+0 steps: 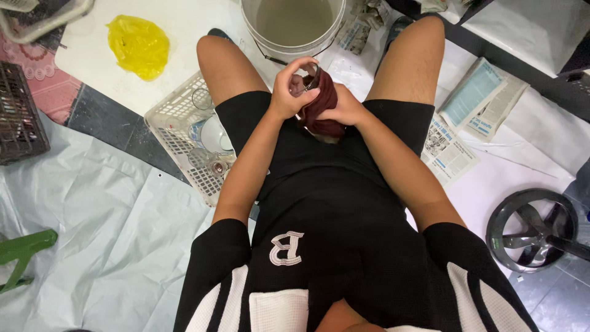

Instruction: The person sits on the floor and dries a glass tumbler, a small glass, and a white bowl using a maroon cloth. Each item is wiped thoroughly and then placed into a white plastic dish rack.

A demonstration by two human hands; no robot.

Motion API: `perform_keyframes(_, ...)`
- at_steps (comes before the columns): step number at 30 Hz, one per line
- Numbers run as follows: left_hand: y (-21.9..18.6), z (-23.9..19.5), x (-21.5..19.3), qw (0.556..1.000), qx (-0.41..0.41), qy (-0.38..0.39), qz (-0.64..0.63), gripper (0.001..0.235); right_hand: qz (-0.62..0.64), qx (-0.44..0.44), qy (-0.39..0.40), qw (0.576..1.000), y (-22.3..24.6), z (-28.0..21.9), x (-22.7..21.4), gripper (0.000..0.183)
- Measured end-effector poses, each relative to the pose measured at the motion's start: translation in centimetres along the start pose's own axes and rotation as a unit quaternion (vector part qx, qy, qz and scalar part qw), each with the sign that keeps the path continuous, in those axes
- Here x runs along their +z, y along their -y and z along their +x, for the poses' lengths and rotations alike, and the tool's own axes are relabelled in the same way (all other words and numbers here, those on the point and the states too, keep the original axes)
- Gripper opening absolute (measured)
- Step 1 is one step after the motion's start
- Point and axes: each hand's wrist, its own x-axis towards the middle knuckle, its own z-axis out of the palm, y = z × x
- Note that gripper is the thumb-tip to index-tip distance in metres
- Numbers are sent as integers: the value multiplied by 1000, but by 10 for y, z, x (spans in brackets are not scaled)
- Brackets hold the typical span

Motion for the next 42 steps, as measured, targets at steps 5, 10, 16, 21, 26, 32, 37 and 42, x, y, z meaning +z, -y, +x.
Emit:
perform_keyframes(5,-3,11,-5,988,8,74,-135,65,345,145,88,923,-29,-7,0,75)
perform_keyframes(10,-21,28,-10,986,29,87,-139,71,406,149,124,893,-46,-6,0,74)
perform_keyframes(16,-39,42,-10,1000,9,19,-4,65,236,139,78,959,-19,-8,-30,73)
perform_keyframes(21,-44,42,14,987,-22,-101,125,60,-33,91,-124,988,12,-8,-6,55)
perform_keyframes(26,-53,29,30,975,9,-90,202,65,-128,52,-213,967,19,-13,6,53)
perform_keyframes(32,-71,25,16,980,76,35,178,65,-35,-26,-52,998,15,-14,-6,65)
perform_keyframes(37,-97,33,1,983,94,156,36,69,219,20,140,965,-23,-18,-12,94)
perform_keyframes(42,-104,40,3,974,153,166,-2,71,274,43,188,942,-25,-17,-23,101)
